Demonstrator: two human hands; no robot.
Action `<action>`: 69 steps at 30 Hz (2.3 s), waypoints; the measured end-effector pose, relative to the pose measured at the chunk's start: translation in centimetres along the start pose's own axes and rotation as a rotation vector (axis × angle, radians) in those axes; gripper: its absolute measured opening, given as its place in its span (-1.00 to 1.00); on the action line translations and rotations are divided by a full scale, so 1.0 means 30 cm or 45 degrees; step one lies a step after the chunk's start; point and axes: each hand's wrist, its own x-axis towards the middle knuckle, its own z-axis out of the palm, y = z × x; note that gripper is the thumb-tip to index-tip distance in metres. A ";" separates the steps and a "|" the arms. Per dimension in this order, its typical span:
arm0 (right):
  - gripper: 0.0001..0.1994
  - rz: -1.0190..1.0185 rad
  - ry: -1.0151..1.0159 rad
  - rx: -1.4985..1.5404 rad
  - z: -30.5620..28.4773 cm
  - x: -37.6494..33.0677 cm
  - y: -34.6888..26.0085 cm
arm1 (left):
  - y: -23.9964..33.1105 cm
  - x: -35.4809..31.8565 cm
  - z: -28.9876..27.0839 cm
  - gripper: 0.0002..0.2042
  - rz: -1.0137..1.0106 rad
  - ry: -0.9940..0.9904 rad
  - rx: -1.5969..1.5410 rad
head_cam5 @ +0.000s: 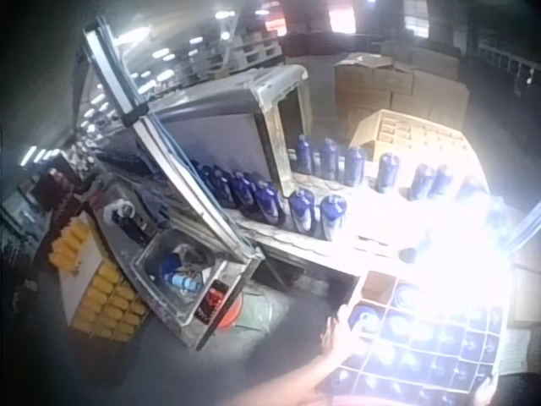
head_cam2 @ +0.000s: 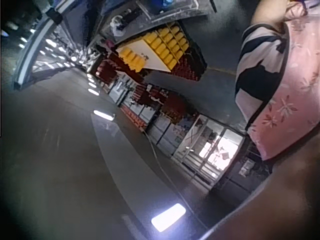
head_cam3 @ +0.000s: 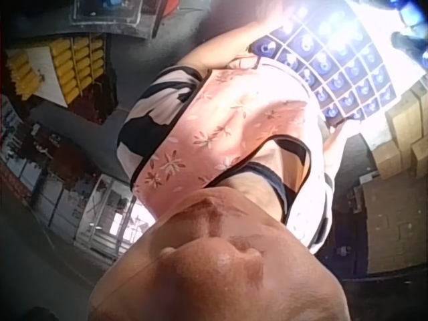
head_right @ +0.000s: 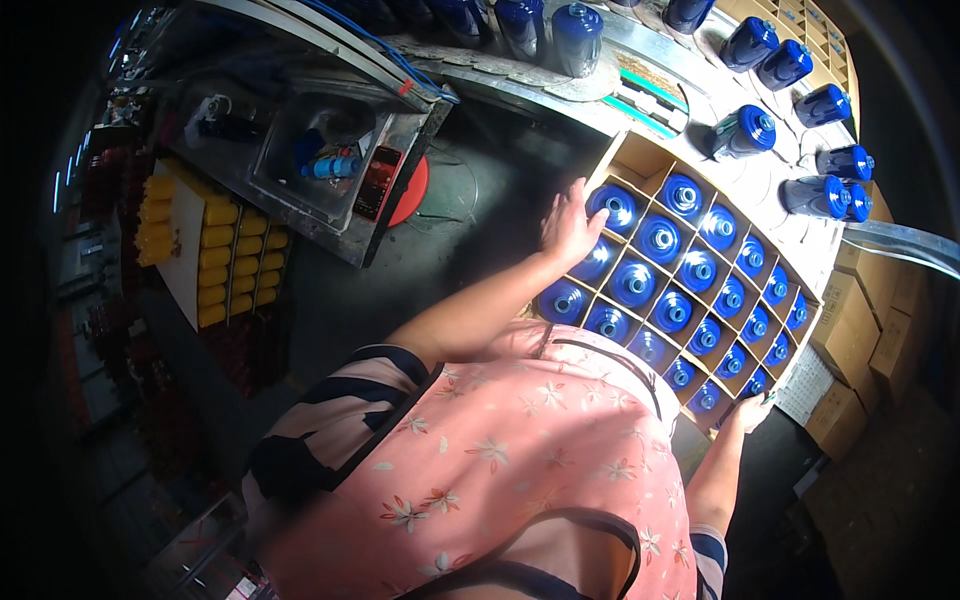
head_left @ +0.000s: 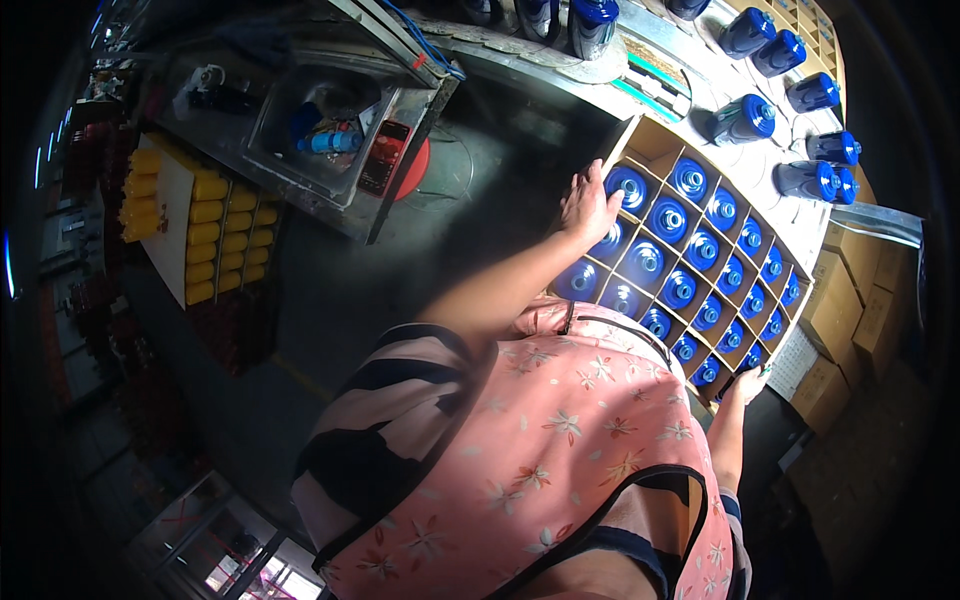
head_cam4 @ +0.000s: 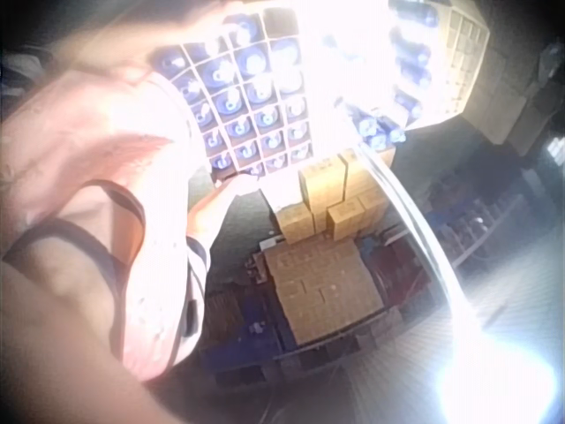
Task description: The person picks up a cardboard box and places it on a conveyor belt. They then open the box and begin placing blue cans from the conveyor belt into the box one by one until the box is full.
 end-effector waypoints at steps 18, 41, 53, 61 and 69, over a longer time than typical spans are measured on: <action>-0.70 -0.393 -0.251 0.435 -0.081 -0.091 -0.101 | -0.010 0.024 0.030 -0.34 0.047 0.098 0.084; -0.63 -0.321 -0.162 0.349 -0.154 -0.091 -0.070 | 0.090 -0.018 0.069 -0.50 -0.020 0.163 0.171; -0.59 -0.322 -0.114 0.260 -0.139 -0.095 -0.027 | 0.073 -0.040 0.076 -0.54 0.004 0.162 0.163; -0.58 -0.342 -0.087 0.231 -0.124 -0.117 -0.021 | 0.043 -0.051 0.061 -0.53 0.038 0.192 0.136; -0.58 -0.301 -0.087 0.213 -0.120 -0.116 -0.038 | 0.040 -0.039 0.065 -0.52 0.041 0.190 0.113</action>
